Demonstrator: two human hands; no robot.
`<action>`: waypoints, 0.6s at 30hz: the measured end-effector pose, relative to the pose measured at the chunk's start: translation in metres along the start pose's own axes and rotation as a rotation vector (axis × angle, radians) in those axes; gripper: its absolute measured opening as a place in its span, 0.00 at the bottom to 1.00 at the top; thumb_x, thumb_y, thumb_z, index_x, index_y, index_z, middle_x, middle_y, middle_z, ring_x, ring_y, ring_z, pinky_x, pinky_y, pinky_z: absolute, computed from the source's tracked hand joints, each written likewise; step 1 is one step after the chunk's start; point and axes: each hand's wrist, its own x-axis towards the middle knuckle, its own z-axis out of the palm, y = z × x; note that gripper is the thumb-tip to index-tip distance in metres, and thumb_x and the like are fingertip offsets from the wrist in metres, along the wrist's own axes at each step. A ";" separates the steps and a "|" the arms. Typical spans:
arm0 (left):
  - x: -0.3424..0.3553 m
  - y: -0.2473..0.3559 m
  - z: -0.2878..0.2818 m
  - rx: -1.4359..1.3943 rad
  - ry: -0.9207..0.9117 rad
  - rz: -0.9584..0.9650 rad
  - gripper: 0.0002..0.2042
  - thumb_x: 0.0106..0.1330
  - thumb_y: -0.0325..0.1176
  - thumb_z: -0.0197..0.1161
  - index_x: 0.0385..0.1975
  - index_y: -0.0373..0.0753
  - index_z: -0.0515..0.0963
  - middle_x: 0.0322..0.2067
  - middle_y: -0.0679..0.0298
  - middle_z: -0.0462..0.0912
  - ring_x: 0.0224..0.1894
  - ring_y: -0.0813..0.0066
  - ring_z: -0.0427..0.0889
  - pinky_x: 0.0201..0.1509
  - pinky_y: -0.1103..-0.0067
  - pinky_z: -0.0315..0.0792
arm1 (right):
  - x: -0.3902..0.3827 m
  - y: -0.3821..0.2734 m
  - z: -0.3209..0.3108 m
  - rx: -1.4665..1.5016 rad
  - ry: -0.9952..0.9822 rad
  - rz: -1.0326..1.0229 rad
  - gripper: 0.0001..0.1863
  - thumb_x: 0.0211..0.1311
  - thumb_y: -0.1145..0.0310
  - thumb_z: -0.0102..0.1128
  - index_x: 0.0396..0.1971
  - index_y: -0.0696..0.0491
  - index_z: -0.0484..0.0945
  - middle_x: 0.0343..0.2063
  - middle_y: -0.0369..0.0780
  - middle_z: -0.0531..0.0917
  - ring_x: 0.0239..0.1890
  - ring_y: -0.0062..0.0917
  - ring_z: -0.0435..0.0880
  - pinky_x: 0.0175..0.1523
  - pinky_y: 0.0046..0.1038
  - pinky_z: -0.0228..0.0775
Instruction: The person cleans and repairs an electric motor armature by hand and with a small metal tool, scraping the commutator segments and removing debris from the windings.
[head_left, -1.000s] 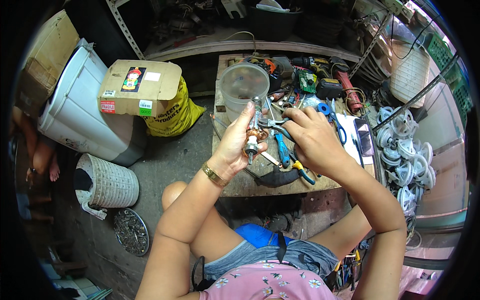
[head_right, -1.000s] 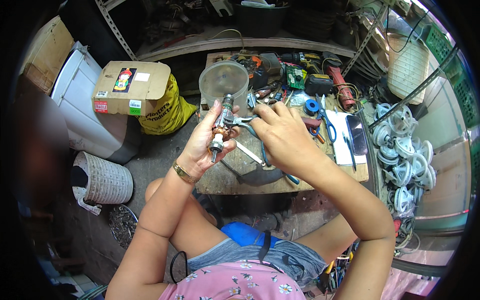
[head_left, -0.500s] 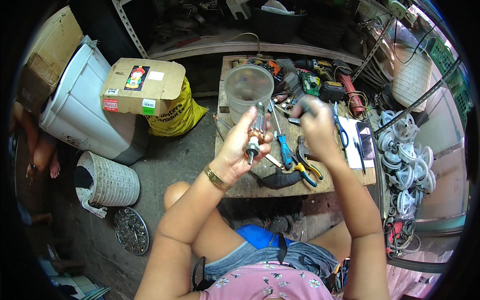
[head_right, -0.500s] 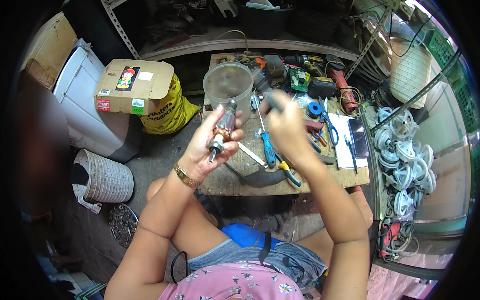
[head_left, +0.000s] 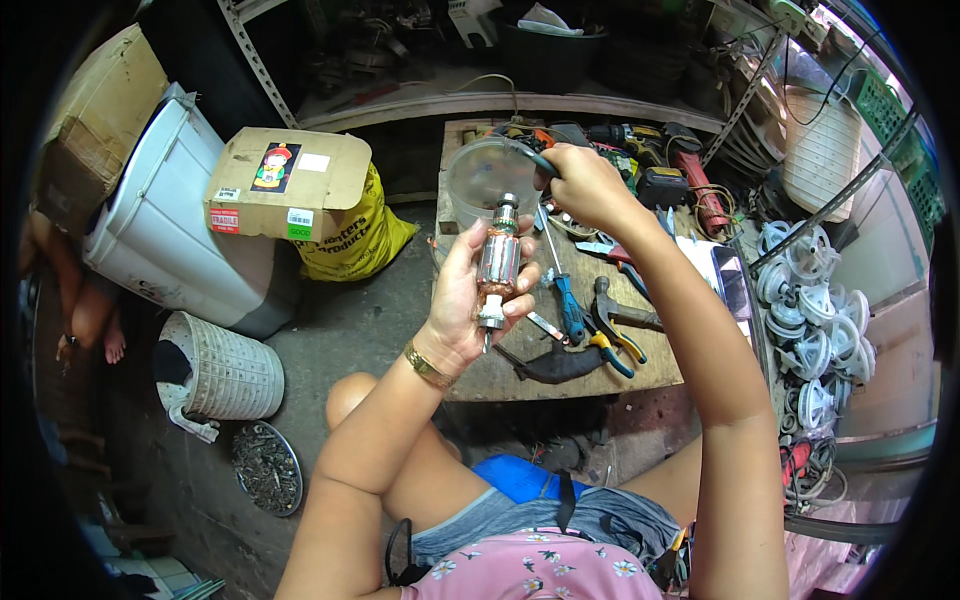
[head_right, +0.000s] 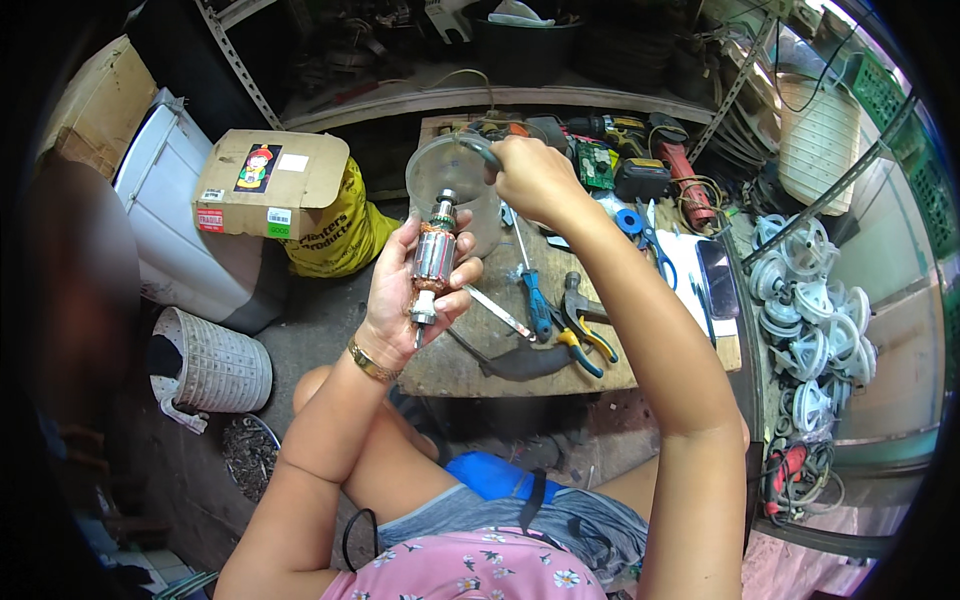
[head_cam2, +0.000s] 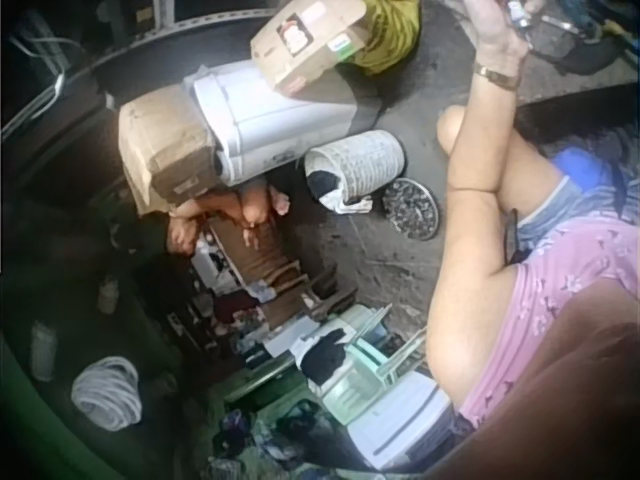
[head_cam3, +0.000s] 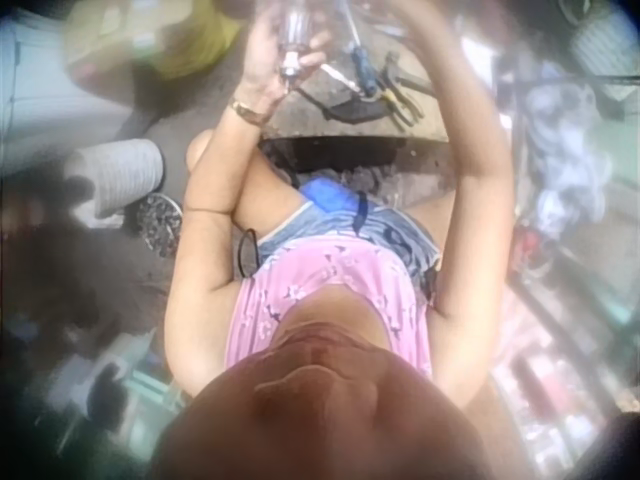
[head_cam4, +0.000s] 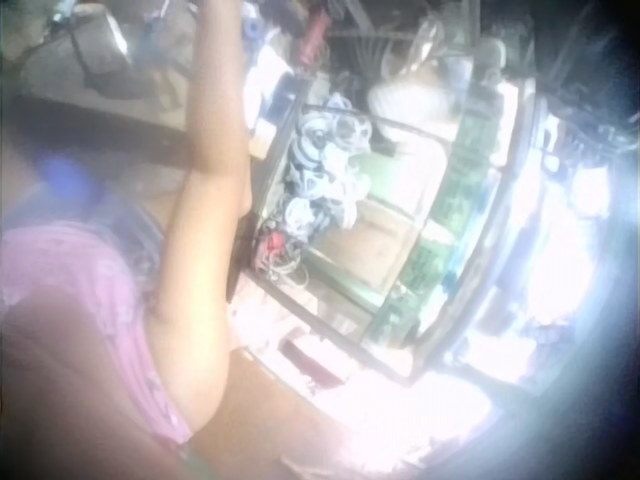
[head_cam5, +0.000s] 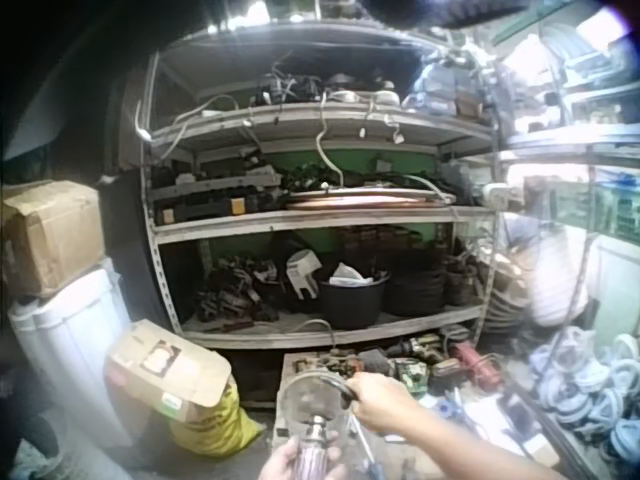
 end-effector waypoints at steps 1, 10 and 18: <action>0.000 0.002 0.000 -0.015 -0.006 -0.001 0.25 0.76 0.52 0.45 0.58 0.35 0.66 0.39 0.59 0.72 0.31 0.72 0.71 0.20 0.81 0.70 | 0.002 -0.002 0.003 -0.104 0.004 -0.040 0.11 0.51 0.79 0.51 0.32 0.58 0.82 0.35 0.47 0.84 0.42 0.40 0.84 0.47 0.39 0.74; -0.002 0.009 -0.001 -0.233 -0.055 -0.036 0.26 0.77 0.51 0.44 0.57 0.31 0.66 0.40 0.58 0.70 0.34 0.70 0.69 0.20 0.80 0.71 | 0.011 -0.005 0.013 -0.571 0.024 -0.171 0.11 0.52 0.73 0.59 0.34 0.57 0.86 0.44 0.46 0.81 0.50 0.42 0.79 0.51 0.45 0.73; -0.006 0.007 0.002 -0.324 0.065 -0.041 0.25 0.77 0.52 0.45 0.53 0.31 0.69 0.41 0.58 0.71 0.36 0.70 0.70 0.27 0.80 0.72 | 0.005 -0.003 0.009 -0.661 0.021 -0.216 0.10 0.53 0.73 0.58 0.34 0.56 0.86 0.45 0.43 0.81 0.49 0.39 0.79 0.51 0.44 0.71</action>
